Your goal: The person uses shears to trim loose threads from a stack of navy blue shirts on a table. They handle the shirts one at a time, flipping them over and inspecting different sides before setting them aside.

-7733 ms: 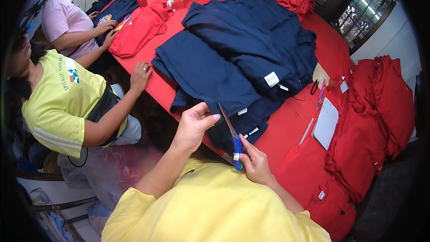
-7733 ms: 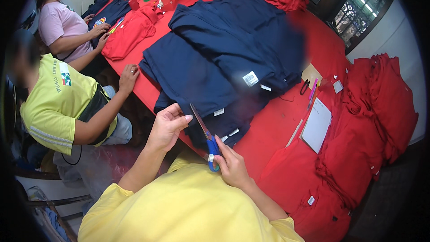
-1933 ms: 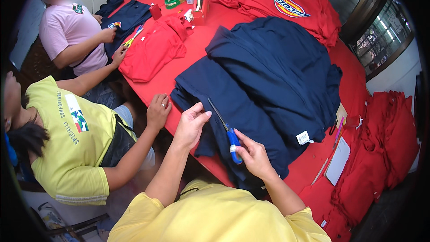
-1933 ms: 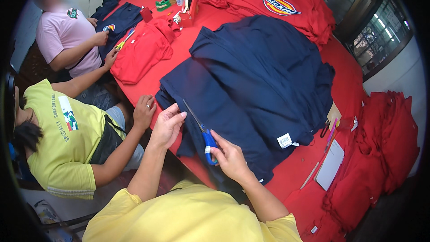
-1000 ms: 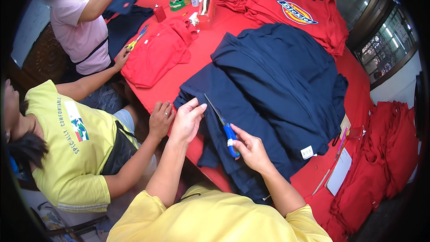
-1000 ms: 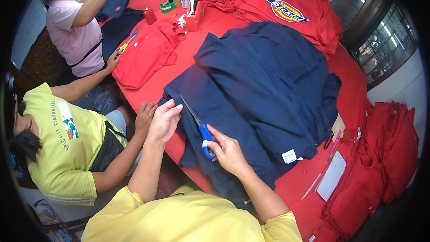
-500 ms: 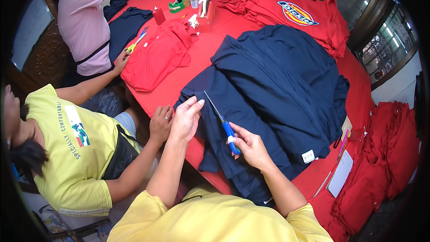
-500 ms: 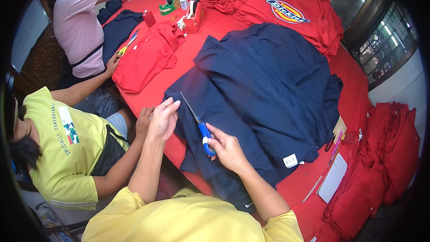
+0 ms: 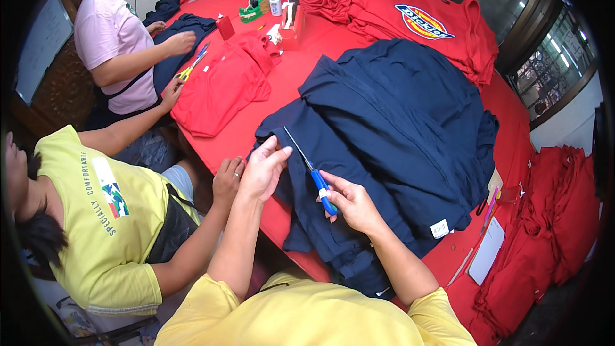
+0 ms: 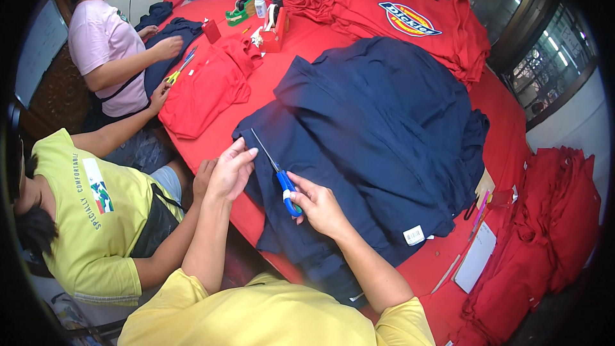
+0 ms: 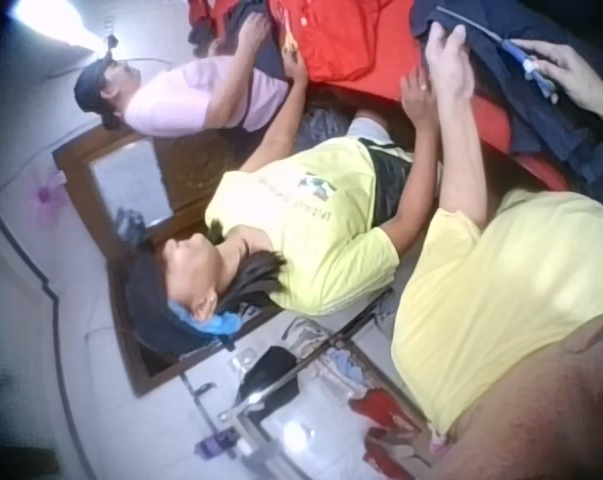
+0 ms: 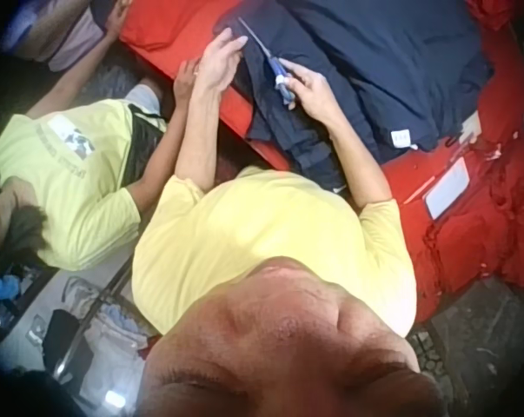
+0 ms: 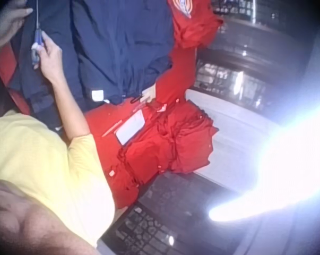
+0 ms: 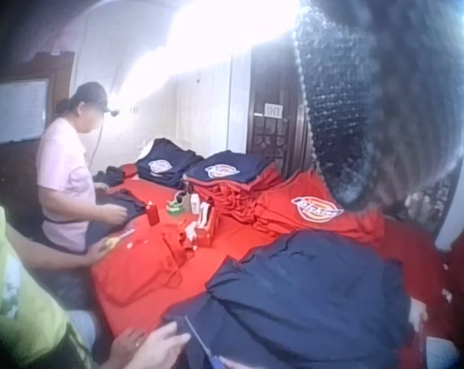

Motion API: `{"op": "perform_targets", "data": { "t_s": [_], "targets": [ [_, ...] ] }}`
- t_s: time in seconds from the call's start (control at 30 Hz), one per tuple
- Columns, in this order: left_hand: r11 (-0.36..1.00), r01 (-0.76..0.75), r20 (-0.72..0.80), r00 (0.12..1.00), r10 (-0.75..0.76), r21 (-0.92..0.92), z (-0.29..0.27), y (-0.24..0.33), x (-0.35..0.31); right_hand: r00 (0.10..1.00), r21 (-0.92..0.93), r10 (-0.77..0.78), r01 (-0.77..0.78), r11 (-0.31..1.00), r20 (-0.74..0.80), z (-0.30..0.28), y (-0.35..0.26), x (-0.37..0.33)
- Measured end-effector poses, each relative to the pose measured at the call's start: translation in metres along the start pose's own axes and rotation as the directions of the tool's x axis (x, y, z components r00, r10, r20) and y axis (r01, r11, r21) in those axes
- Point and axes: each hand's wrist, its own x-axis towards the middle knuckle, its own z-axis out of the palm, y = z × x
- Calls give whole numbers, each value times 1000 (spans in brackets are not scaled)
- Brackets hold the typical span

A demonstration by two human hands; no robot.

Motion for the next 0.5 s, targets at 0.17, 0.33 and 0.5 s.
{"op": "perform_targets", "data": {
  "t_s": [0.17, 0.33, 0.5],
  "targets": [
    [988, 20, 40, 999, -26, 152, 4, 8, -4, 995, -184, -84, 73, 980, -57, 9, -13, -1],
    [990, 19, 51, 998, -26, 136, 4, 8, 1, 998, -96, -51, 46, 994, -46, 0, -6, 11],
    [998, -19, -11, 1000, 19, 63, -5, 10, 16, 998, -176, -26, 16, 984, -54, 3, -10, 9]
  ]
}}
